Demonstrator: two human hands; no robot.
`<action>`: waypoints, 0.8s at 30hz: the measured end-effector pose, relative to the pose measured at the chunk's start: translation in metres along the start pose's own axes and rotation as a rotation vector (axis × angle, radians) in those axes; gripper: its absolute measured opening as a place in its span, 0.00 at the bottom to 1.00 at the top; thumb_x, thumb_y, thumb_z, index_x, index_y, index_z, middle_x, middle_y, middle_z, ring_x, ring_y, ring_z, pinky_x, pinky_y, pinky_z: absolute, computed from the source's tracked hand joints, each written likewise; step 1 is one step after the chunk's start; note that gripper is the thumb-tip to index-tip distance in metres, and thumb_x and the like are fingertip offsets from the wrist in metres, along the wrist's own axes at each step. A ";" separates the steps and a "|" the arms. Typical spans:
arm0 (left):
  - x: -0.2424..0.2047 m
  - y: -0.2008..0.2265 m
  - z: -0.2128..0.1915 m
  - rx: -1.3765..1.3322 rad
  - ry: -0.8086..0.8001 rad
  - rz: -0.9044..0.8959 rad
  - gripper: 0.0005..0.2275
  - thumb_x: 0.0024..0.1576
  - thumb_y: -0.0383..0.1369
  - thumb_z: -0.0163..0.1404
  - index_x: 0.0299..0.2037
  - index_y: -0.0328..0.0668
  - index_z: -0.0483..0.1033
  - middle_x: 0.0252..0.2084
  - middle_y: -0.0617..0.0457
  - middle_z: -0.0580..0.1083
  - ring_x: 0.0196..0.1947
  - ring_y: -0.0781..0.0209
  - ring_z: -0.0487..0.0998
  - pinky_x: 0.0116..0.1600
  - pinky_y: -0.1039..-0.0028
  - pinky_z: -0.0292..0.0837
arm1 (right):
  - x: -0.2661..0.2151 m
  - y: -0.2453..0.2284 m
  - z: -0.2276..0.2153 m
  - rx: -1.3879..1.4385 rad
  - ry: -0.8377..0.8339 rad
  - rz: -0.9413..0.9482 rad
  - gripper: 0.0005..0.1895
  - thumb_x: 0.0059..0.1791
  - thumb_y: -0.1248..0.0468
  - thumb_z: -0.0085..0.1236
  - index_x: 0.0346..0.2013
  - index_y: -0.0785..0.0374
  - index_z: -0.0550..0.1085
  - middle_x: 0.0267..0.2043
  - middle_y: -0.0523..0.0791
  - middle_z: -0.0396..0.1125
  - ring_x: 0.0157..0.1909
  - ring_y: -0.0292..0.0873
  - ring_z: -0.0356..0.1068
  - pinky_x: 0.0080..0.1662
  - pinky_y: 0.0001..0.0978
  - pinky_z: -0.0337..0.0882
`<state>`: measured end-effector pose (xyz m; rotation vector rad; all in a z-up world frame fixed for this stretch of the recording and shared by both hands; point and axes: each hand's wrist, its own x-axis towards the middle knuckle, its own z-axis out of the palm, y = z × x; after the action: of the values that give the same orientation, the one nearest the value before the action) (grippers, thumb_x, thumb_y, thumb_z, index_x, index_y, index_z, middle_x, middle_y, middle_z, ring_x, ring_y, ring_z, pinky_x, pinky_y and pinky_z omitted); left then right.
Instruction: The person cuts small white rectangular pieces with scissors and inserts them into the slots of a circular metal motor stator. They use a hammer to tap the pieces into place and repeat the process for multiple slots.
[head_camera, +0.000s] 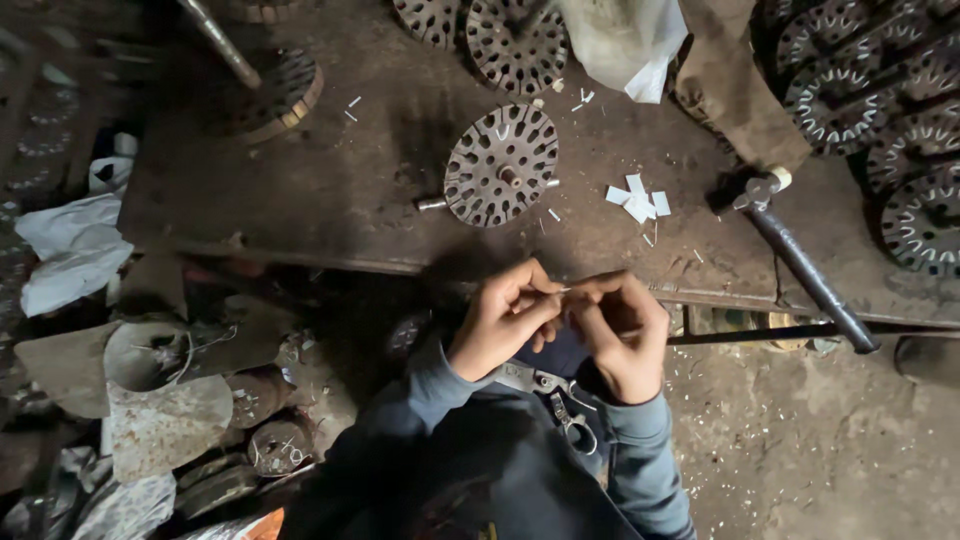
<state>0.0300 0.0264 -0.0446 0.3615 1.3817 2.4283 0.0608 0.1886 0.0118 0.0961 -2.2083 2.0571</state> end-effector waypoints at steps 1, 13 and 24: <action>0.000 0.000 -0.002 -0.002 0.007 0.014 0.04 0.62 0.23 0.50 0.38 0.38 0.67 0.29 0.56 0.73 0.25 0.74 0.73 0.26 0.82 0.67 | 0.002 -0.002 0.004 -0.006 -0.023 -0.018 0.04 0.53 0.77 0.53 0.42 0.71 0.73 0.39 0.44 0.74 0.38 0.32 0.71 0.39 0.23 0.70; 0.025 0.069 -0.046 0.259 0.036 0.241 0.03 0.60 0.22 0.50 0.38 0.39 0.69 0.29 0.57 0.72 0.27 0.73 0.68 0.32 0.82 0.61 | 0.053 -0.043 0.035 -0.569 -0.129 -0.514 0.07 0.44 0.76 0.61 0.36 0.68 0.77 0.38 0.47 0.75 0.40 0.36 0.76 0.43 0.27 0.74; 0.097 0.105 -0.046 0.871 0.452 0.613 0.09 0.67 0.33 0.50 0.52 0.41 0.77 0.45 0.43 0.80 0.45 0.49 0.83 0.49 0.68 0.77 | 0.152 0.013 0.060 0.118 0.028 -0.192 0.04 0.48 0.76 0.62 0.37 0.70 0.77 0.35 0.43 0.74 0.37 0.32 0.72 0.43 0.24 0.71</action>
<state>-0.0916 -0.0216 0.0292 0.5003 2.8778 2.2418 -0.0946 0.1357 0.0154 0.2770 -1.9754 2.0669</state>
